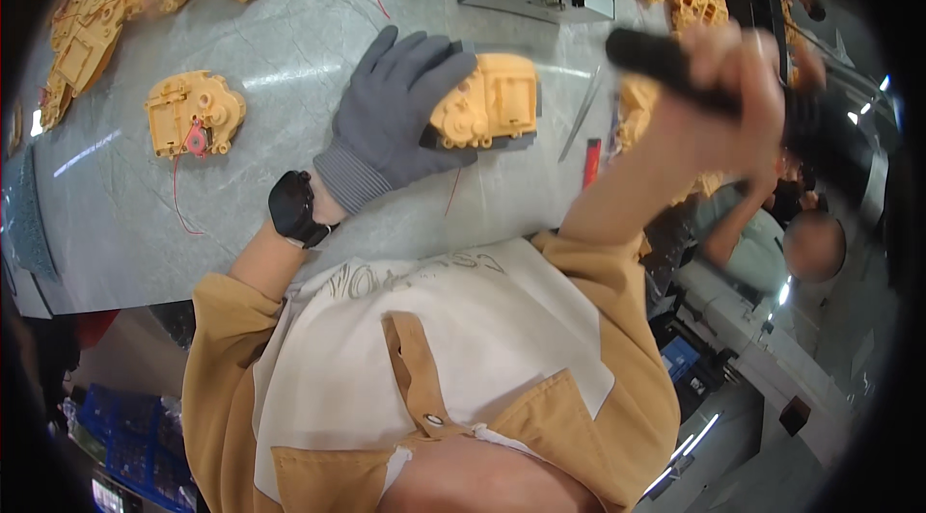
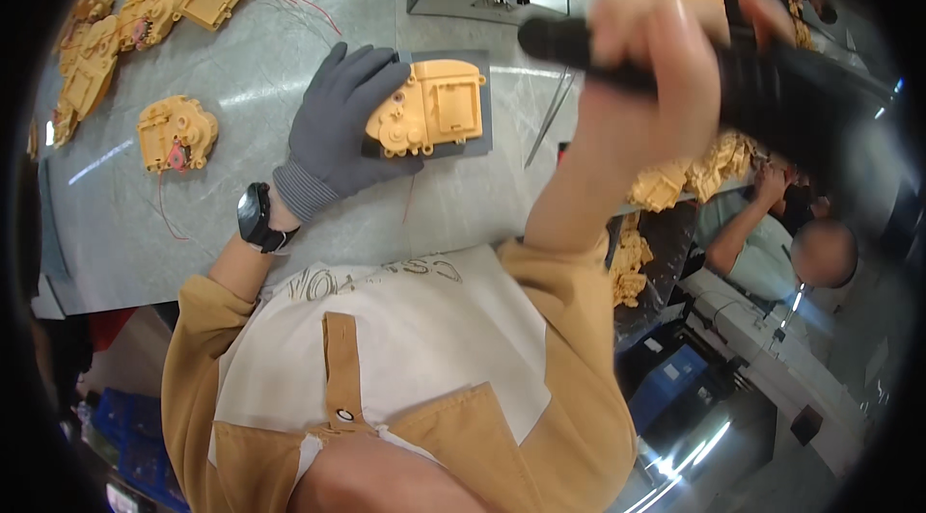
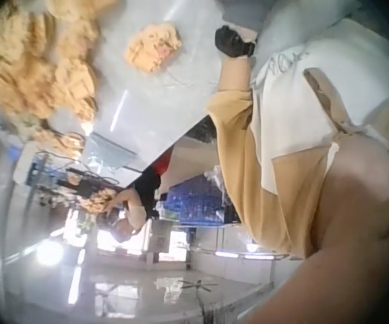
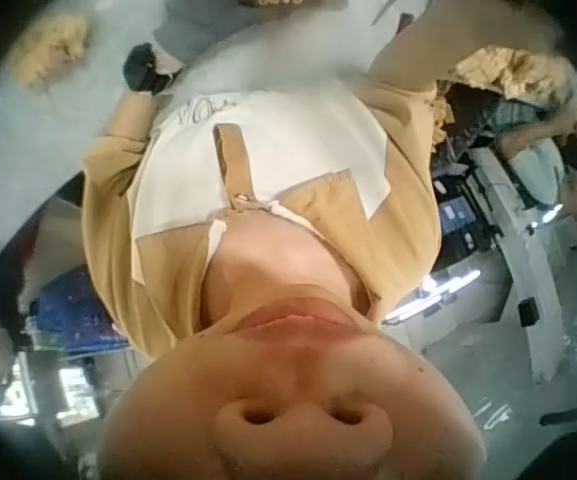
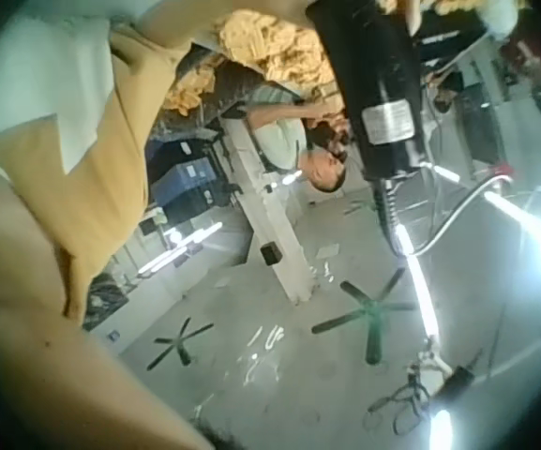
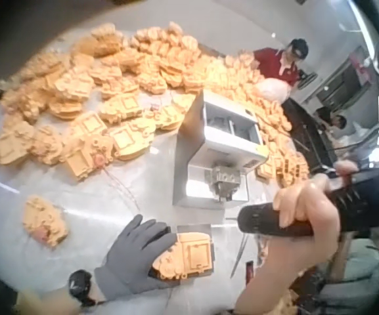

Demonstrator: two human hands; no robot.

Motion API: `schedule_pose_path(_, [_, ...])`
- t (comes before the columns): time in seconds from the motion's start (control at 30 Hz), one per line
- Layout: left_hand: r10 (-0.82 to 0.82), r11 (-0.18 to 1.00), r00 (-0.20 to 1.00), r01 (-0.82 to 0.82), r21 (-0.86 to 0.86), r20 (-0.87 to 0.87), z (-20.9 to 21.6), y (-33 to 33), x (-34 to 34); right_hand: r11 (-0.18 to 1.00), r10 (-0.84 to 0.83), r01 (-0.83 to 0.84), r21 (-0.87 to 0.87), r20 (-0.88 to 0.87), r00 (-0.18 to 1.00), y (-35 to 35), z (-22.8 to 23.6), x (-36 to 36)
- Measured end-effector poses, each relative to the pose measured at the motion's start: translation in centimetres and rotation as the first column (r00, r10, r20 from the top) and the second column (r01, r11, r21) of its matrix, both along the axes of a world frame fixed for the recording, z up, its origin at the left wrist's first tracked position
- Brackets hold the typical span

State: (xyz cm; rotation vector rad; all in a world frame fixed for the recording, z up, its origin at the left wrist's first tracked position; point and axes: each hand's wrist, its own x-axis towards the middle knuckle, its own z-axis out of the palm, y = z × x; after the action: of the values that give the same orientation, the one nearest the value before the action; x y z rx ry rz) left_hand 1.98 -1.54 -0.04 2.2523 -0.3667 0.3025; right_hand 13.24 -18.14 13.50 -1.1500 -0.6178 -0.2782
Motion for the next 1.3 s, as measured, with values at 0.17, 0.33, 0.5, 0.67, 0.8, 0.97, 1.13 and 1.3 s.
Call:
schedule_pose_path(0.17, [-0.067,0.997,0.997,0.069,0.047,-0.034,0.4,0.7,0.5,0.950,-0.302,0.306,-0.065,0.054,0.952,3.6,-1.2,3.7])
schedule_pose_path(0.33, [-0.044,0.998,0.999,0.044,0.043,0.006,0.0,0.8,0.7,0.946,-0.209,0.220,-0.238,0.072,0.975,2.9,-1.8,4.8])
schedule_pose_path(0.5, [-0.049,0.998,0.999,0.049,0.045,-0.005,-0.4,0.7,0.5,0.994,-0.010,0.010,-0.106,0.000,1.000,0.5,-1.3,-2.5])
schedule_pose_path(0.67, [-0.010,0.999,0.999,0.008,0.036,0.035,-0.8,0.5,0.5,0.955,0.284,-0.285,-0.078,-0.030,0.958,0.6,-1.6,-7.1])
schedule_pose_path(0.8, [-0.010,1.000,0.999,0.009,0.029,0.040,-0.8,0.3,0.5,0.962,0.170,-0.177,-0.206,-0.050,0.984,1.3,-2.1,-8.1])
schedule_pose_path(0.97, [-0.010,1.000,0.998,0.009,0.022,0.065,-1.0,0.4,0.7,0.966,0.140,-0.155,-0.205,-0.088,0.986,2.1,-2.3,-8.4])
schedule_pose_path(1.13, [0.016,1.000,0.998,-0.016,0.009,0.065,-1.1,0.4,0.5,0.944,0.186,-0.210,-0.254,-0.115,0.976,2.6,-3.3,-8.2])
schedule_pose_path(1.3, [0.015,1.000,0.998,-0.015,-0.002,0.059,-1.0,0.4,0.5,0.907,0.284,-0.300,-0.295,-0.094,0.954,2.4,-3.6,-8.0])
